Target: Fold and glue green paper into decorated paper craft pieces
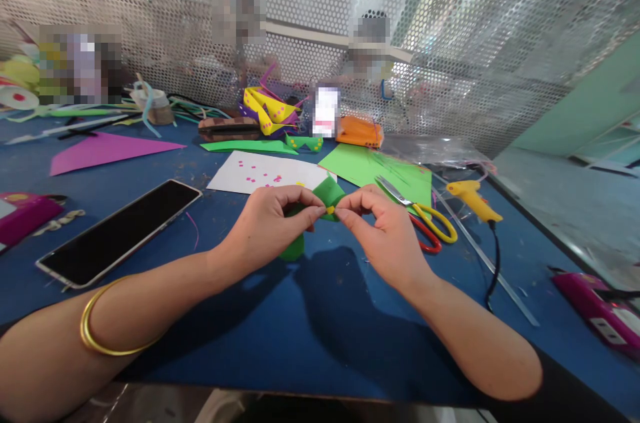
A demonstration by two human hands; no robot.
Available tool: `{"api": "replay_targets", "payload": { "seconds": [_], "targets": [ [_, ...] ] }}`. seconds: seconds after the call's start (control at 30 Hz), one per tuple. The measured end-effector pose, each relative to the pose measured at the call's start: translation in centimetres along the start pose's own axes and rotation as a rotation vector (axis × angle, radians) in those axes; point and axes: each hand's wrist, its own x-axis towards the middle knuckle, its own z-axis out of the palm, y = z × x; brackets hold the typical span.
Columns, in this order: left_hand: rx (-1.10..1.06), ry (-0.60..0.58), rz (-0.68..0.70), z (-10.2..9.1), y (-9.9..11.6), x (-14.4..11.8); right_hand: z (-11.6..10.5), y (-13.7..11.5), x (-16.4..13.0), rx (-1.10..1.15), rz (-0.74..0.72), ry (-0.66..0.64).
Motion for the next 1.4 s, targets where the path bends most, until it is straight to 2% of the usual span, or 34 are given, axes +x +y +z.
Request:
{"api": "replay_targets", "payload": {
  "seconds": [0.2, 0.37, 0.53, 0.67, 0.87, 1.4],
  "targets": [
    [-0.043, -0.007, 0.010, 0.1, -0.3, 0.1, -0.7, 0.2, 0.5, -0.091, -0.148, 0.072],
    [-0.186, -0.006, -0.024, 0.3, -0.7, 0.1, -0.8, 0.5, 0.6, -0.130, -0.223, 0.062],
    [-0.104, -0.065, -0.013, 0.1, -0.5, 0.2, -0.7, 0.7, 0.5, -0.111, -0.228, 0.026],
    [-0.027, -0.053, 0.015, 0.0, -0.4, 0.2, -0.6, 0.6, 0.4, -0.162, -0.254, -0.001],
    [0.030, -0.057, -0.017, 0.2, -0.6, -0.1, -0.4, 0.5, 0.1, -0.223, -0.249, -0.024],
    [0.125, -0.011, 0.014, 0.4, -1.1, -0.1, 0.1, 0.4, -0.3, -0.307, -0.266, 0.015]
  ]
}}
